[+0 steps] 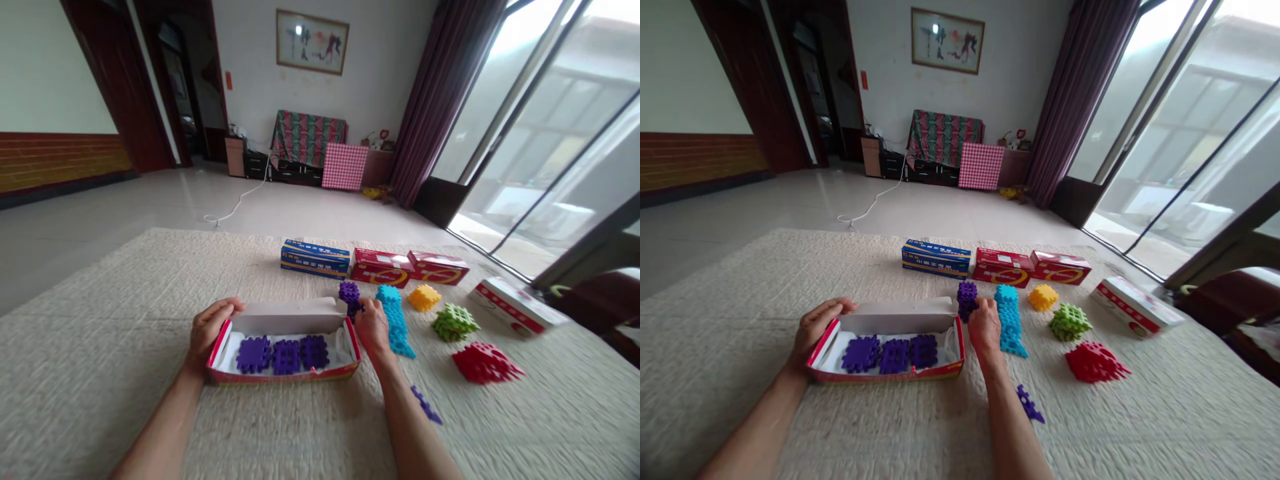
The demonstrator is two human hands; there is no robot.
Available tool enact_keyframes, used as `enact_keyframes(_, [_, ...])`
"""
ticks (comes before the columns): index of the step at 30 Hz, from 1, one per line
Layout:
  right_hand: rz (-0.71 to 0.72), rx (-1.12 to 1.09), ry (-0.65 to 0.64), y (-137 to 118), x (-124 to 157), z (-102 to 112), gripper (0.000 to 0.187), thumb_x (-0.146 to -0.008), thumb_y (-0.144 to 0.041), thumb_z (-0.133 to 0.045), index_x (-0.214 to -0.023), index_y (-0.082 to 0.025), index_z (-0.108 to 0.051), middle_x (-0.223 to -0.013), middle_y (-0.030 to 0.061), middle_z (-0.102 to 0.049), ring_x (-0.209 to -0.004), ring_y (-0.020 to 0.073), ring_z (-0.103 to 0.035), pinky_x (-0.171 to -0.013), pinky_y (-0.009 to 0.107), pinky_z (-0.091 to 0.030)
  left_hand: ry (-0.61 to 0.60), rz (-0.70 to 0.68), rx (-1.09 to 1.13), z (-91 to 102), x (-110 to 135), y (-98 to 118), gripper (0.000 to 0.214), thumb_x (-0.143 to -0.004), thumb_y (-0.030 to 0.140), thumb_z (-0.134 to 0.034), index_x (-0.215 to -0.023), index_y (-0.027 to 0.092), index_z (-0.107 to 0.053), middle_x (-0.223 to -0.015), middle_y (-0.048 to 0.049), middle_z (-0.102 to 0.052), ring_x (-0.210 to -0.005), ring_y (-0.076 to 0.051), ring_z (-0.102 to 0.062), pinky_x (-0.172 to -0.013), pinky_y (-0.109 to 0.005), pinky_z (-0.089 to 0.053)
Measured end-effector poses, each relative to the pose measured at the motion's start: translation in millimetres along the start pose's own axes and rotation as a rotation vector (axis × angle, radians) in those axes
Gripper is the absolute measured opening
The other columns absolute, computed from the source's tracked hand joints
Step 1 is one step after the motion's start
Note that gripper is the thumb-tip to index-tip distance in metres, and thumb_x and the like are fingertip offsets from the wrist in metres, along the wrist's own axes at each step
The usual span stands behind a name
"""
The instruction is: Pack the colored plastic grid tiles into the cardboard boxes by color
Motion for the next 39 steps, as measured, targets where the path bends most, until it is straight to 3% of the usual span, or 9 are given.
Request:
enact_keyframes(5, [-0.011, 0.042, -0.032, 4, -6, 6, 0.030, -0.078, -0.016, -0.045, -0.097, -0.013, -0.068, -0.098, 0.0130, -0.063, -0.089, 0.0231, -0.060, -0.083, 0.034, -0.045, -0.112, -0.043, -0.164, 9.8, -4, 9, 0.026, -0.076, 0.039, -0.064, -0.088, 0.017, -0.071, -0.087, -0.0042, -0.074, -0.075, -0.018, -0.065, -0.065, -0.025, -0.049])
enact_keyframes(9, [0.077, 0.027, 0.160, -11, -17, 37, 0.025, -0.076, -0.022, -0.050, -0.091, -0.015, -0.069, -0.088, 0.0106, -0.065, -0.080, 0.0227, -0.060, -0.078, 0.036, -0.046, -0.281, -0.147, -0.363, 13.9, -4, 30, 0.024, -0.079, 0.037, -0.062, -0.089, 0.018, -0.073, -0.089, -0.0039, -0.074, -0.079, -0.018, -0.066, -0.072, -0.026, -0.049])
enact_keyframes(12, [0.149, -0.105, 0.280, -42, -15, 66, 0.021, -0.075, -0.026, -0.056, -0.088, -0.017, -0.069, -0.084, 0.0070, -0.066, -0.070, 0.0190, -0.061, -0.072, 0.033, -0.048, -0.362, -0.219, -0.486, 8.7, -2, 41, 0.024, -0.080, 0.035, -0.060, -0.091, 0.018, -0.073, -0.090, -0.0046, -0.075, -0.086, -0.019, -0.067, -0.079, -0.028, -0.050])
enact_keyframes(14, [0.214, -0.227, 0.214, -70, -5, 77, 0.018, -0.076, -0.028, -0.058, -0.088, -0.018, -0.069, -0.083, 0.0048, -0.067, -0.066, 0.0162, -0.060, -0.067, 0.030, -0.048, -0.379, -0.230, -0.560, 3.7, -1, 42, 0.024, -0.079, 0.033, -0.059, -0.091, 0.017, -0.073, -0.090, -0.0054, -0.075, -0.087, -0.020, -0.067, -0.080, -0.029, -0.050])
enact_keyframes(17, [0.359, -0.342, -0.084, -112, 17, 75, 0.013, -0.078, -0.023, -0.057, -0.086, -0.018, -0.067, -0.080, 0.0026, -0.065, -0.065, 0.0132, -0.060, -0.064, 0.025, -0.046, -0.405, -0.221, -0.628, -2.0, -4, 40, 0.024, -0.077, 0.030, -0.059, -0.091, 0.017, -0.074, -0.093, -0.0063, -0.075, -0.089, -0.020, -0.068, -0.081, -0.030, -0.050])
enact_keyframes(20, [0.464, -0.222, -0.342, -138, 34, 60, 0.013, -0.077, -0.015, -0.056, -0.083, -0.018, -0.068, -0.079, 0.0025, -0.064, -0.067, 0.0132, -0.059, -0.064, 0.025, -0.042, -0.505, -0.166, -0.655, -5.4, -14, 42, 0.025, -0.073, 0.028, -0.061, -0.092, 0.019, -0.074, -0.093, -0.0056, -0.076, -0.087, -0.021, -0.068, -0.079, -0.030, -0.051])
enact_keyframes(22, [0.490, -0.105, -0.431, -143, 40, 50, 0.014, -0.077, -0.013, -0.056, -0.083, -0.019, -0.068, -0.080, 0.0030, -0.064, -0.070, 0.0142, -0.059, -0.063, 0.025, -0.040, -0.584, -0.121, -0.688, -7.9, -22, 48, 0.026, -0.069, 0.026, -0.063, -0.091, 0.020, -0.075, -0.089, -0.0047, -0.076, -0.084, -0.021, -0.069, -0.076, -0.031, -0.050])
enact_keyframes(32, [0.493, 0.113, -0.559, -144, 50, 35, 0.012, -0.078, -0.014, -0.056, -0.079, -0.020, -0.067, -0.085, 0.0039, -0.063, -0.078, 0.0173, -0.058, -0.064, 0.027, -0.035, -0.884, -0.012, -0.768, -21.8, -48, 60, 0.021, -0.061, 0.028, -0.065, -0.077, 0.021, -0.077, -0.074, -0.0016, -0.073, -0.066, -0.018, -0.063, -0.060, -0.024, -0.043])
enact_keyframes(39, [0.485, 0.213, -0.582, -147, 56, 29, 0.013, -0.079, -0.017, -0.055, -0.085, -0.018, -0.066, -0.089, 0.0063, -0.063, -0.077, 0.0185, -0.058, -0.062, 0.028, -0.035, -0.882, -0.021, -0.778, -21.8, -48, 59, 0.022, -0.063, 0.027, -0.063, -0.078, 0.020, -0.076, -0.076, -0.0025, -0.072, -0.067, -0.018, -0.062, -0.061, -0.024, -0.044])
Point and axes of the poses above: each hand's wrist, its own x-axis away from the middle knuckle, its own z-axis out of the back of the hand, y = z × x, the point moved 1 cm from there along -x, towards the middle knuckle
